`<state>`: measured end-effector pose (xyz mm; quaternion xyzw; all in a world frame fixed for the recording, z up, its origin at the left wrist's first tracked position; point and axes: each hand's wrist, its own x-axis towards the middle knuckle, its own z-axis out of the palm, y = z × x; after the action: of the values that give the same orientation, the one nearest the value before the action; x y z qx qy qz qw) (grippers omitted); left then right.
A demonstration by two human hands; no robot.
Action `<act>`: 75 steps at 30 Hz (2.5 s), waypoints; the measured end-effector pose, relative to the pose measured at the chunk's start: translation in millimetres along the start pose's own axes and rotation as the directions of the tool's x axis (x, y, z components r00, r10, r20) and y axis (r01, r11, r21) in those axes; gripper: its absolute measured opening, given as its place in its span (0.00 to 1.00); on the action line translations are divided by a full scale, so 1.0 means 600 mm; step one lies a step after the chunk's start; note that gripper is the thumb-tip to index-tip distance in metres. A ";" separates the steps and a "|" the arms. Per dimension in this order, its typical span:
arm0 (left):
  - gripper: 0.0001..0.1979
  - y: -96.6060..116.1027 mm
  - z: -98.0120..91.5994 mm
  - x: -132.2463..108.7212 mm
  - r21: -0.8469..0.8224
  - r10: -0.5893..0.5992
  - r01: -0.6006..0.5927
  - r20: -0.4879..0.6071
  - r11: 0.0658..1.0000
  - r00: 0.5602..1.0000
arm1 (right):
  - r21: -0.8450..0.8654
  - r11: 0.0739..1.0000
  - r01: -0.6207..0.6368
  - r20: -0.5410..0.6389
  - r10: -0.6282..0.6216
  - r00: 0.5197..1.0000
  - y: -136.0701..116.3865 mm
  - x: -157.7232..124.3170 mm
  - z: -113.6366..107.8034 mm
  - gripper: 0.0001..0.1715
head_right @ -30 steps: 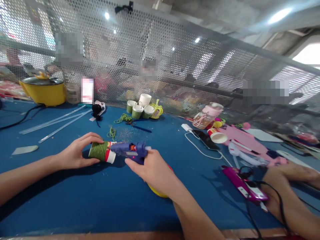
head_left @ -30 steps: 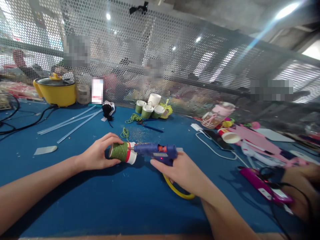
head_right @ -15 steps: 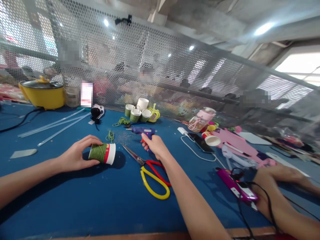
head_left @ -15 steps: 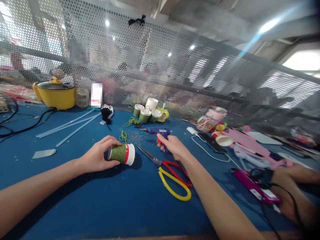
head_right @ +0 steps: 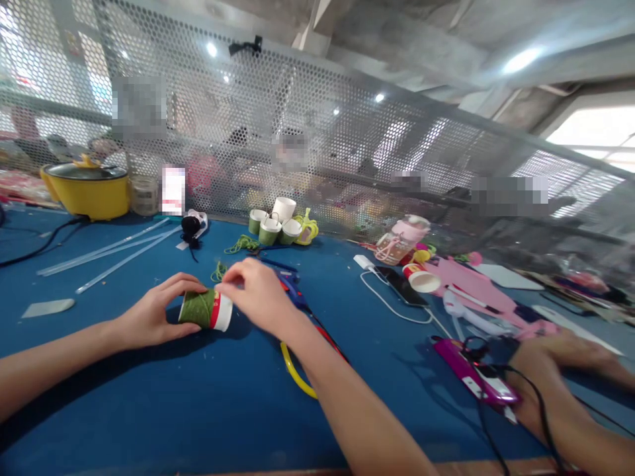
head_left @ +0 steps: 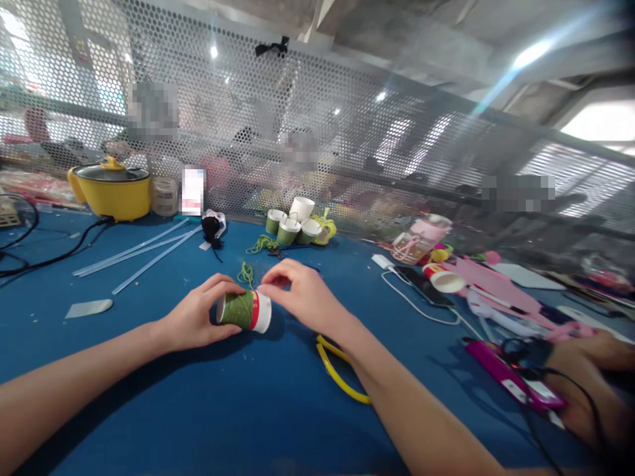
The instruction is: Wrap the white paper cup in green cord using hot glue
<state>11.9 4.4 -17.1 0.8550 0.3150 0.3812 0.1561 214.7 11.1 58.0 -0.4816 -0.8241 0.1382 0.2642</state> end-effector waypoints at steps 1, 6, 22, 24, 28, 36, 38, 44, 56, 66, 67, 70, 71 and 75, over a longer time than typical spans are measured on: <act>0.20 0.001 0.000 0.000 0.002 0.008 -0.008 0.007 1.000 1.000 | 0.009 0.999 0.046 0.034 -0.046 0.998 -0.017 -0.002 0.009 0.03; 0.23 0.004 0.000 0.000 0.008 0.020 -0.020 0.016 1.000 1.000 | -0.119 0.993 0.024 0.102 -0.011 0.995 -0.046 -0.006 0.047 0.04; 0.22 0.018 0.003 0.001 -0.376 -0.267 0.293 0.123 0.879 0.956 | 0.686 0.704 -0.182 0.056 0.198 0.979 0.001 -0.022 0.030 0.09; 0.21 0.022 0.001 0.001 -0.368 -0.265 0.303 0.151 0.879 0.952 | 0.724 0.658 -0.205 0.060 0.236 0.970 0.006 -0.023 0.031 0.07; 0.22 0.025 0.001 0.000 -0.350 -0.245 0.290 0.167 0.891 0.955 | 0.755 0.621 -0.209 0.027 0.289 0.957 0.010 -0.024 0.037 0.07; 0.22 0.029 -0.001 -0.003 -0.301 -0.112 0.142 0.117 0.943 0.987 | 0.755 0.621 -0.211 0.010 0.311 0.950 0.012 -0.027 0.049 0.07; 0.22 0.029 -0.001 -0.004 -0.288 -0.078 0.104 0.102 0.952 0.992 | 0.754 0.618 -0.222 0.022 0.314 0.949 0.011 -0.027 0.050 0.07; 0.21 0.025 -0.002 -0.005 -0.243 0.034 -0.017 0.063 0.970 0.997 | 0.730 0.626 -0.273 0.059 0.340 0.939 0.008 -0.029 0.052 0.06; 0.21 0.028 -0.006 -0.006 -0.124 0.161 -0.155 0.036 0.980 0.986 | 0.678 0.681 -0.275 0.040 0.339 0.940 0.006 -0.033 0.058 0.06; 0.21 0.027 -0.005 -0.008 -0.070 0.214 -0.211 0.036 0.975 0.976 | 0.700 0.659 -0.276 0.048 0.343 0.938 0.009 -0.033 0.059 0.07; 0.21 0.027 -0.005 -0.009 -0.066 0.223 -0.220 0.039 0.973 0.974 | 0.704 0.652 -0.281 0.054 0.346 0.937 0.009 -0.033 0.059 0.07; 0.21 0.026 -0.006 -0.009 -0.056 0.257 -0.254 0.047 0.966 0.965 | 0.711 0.641 -0.288 0.067 0.346 0.936 0.009 -0.032 0.059 0.07; 0.21 0.026 -0.006 -0.009 -0.051 0.265 -0.262 0.049 0.964 0.963 | 0.711 0.641 -0.289 0.071 0.343 0.937 0.009 -0.032 0.059 0.07; 0.19 0.026 -0.007 -0.008 -0.034 0.296 -0.294 0.052 0.955 0.954 | 0.707 0.641 -0.297 0.097 0.329 0.939 0.010 -0.032 0.056 0.07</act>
<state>13.0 -10.5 -9.2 0.9007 0.1743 0.3801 0.1175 207.5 -1.6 21.4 -0.4793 -0.6044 0.4796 0.4182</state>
